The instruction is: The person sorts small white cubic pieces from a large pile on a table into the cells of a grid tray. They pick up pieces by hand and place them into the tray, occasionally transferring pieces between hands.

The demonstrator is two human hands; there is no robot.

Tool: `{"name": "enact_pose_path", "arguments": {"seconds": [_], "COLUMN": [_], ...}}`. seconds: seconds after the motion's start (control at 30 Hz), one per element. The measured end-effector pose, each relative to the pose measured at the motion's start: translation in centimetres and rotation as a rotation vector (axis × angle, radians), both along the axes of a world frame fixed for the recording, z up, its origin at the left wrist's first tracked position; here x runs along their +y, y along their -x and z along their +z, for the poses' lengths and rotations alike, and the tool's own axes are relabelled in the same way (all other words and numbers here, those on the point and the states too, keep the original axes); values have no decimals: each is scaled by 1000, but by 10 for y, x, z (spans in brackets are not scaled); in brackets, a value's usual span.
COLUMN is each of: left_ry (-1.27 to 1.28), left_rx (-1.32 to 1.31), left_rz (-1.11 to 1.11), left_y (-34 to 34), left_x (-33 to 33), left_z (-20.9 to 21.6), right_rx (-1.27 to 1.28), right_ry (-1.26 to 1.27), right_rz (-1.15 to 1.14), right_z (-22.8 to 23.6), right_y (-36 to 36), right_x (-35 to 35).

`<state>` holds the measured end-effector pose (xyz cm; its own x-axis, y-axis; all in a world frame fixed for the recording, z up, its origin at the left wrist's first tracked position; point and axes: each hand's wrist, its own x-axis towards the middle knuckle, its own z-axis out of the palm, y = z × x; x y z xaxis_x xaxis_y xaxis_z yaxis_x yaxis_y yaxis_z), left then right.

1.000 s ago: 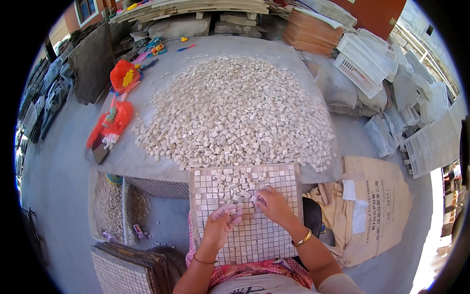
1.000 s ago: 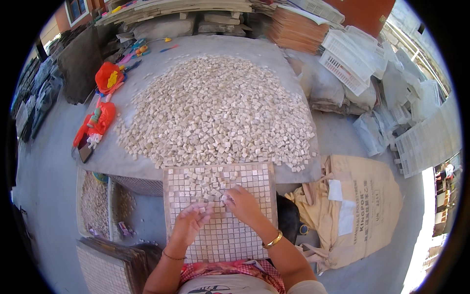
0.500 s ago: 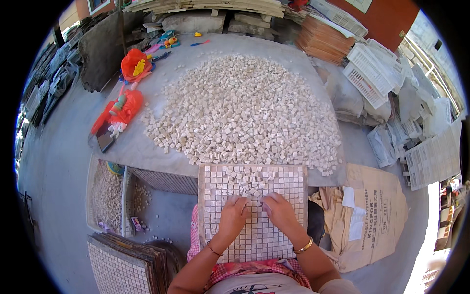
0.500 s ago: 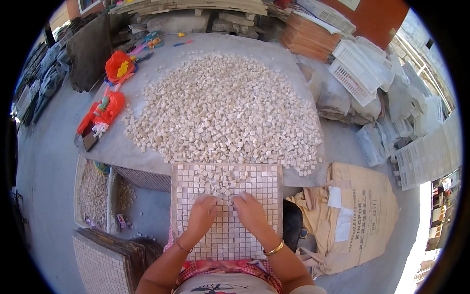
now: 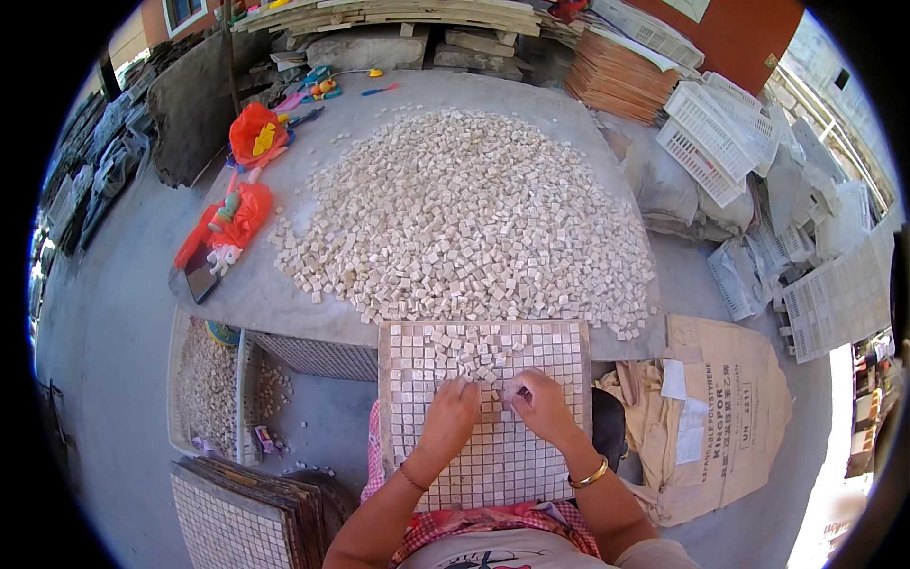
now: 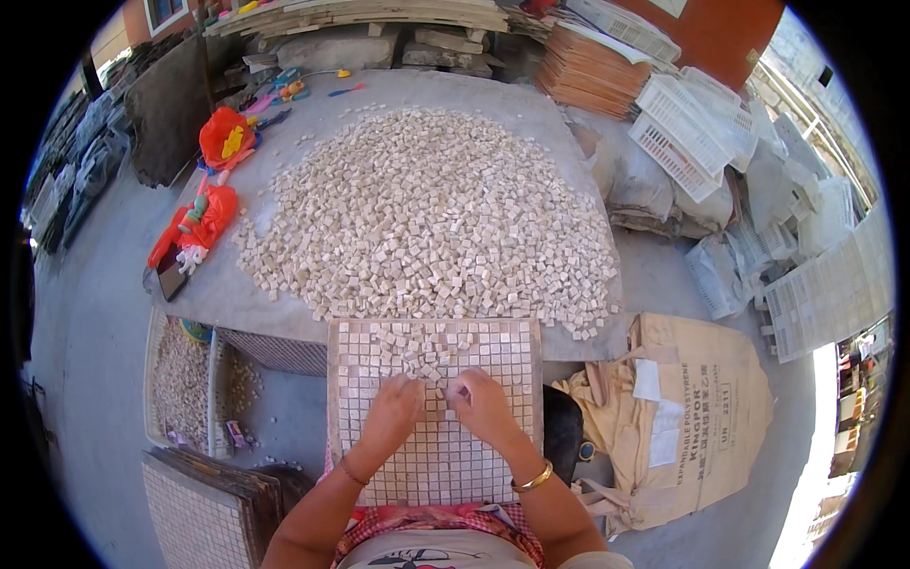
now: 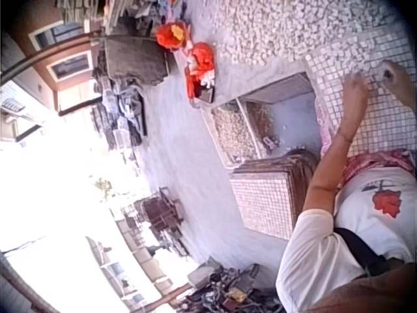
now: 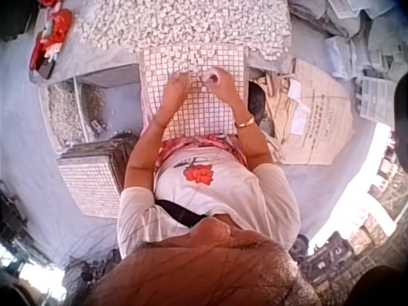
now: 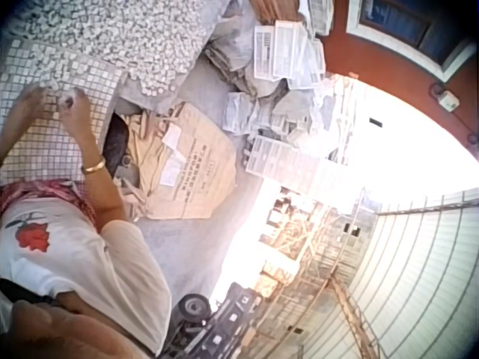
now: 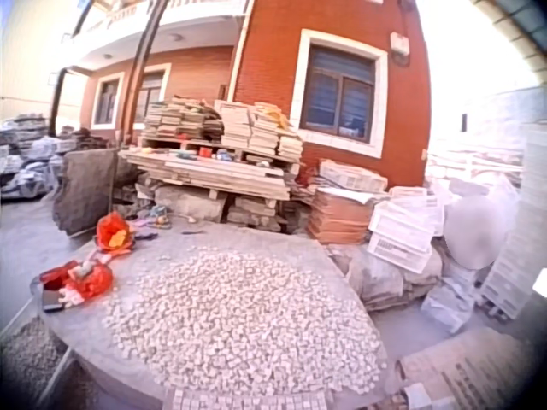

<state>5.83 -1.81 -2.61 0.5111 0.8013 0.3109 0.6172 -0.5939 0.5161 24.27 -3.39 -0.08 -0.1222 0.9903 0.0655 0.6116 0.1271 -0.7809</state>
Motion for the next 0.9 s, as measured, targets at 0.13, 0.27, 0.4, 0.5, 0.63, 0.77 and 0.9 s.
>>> {"name": "enact_pose_path", "arguments": {"seconds": [0.13,0.27,0.4,0.5,0.63,0.77,0.9], "left_ry": [-24,74,247,247,211,221,217], "left_rx": [-84,-21,-45,-38,-17,-181,-291], "left_rz": [-56,-70,-16,-50,-38,25,181], "left_y": [11,14,13,15,13,16,23], "left_x": [-9,-20,-23,-23,-24,-19,-11], "left_z": [22,18,6,4,5,1,18], "right_rx": [589,746,916,914,345,-203,-125], "right_ry": [304,463,496,473,274,-53,71], "right_rz": [-36,-117,-47,-69,-50,-70,-53], "right_z": [3,5,-2,4,12,0,-5], "right_y": [-12,-9,-10,-7,4,22,16], "right_x": [-13,-22,-26,-23,-13,-6,2]}}
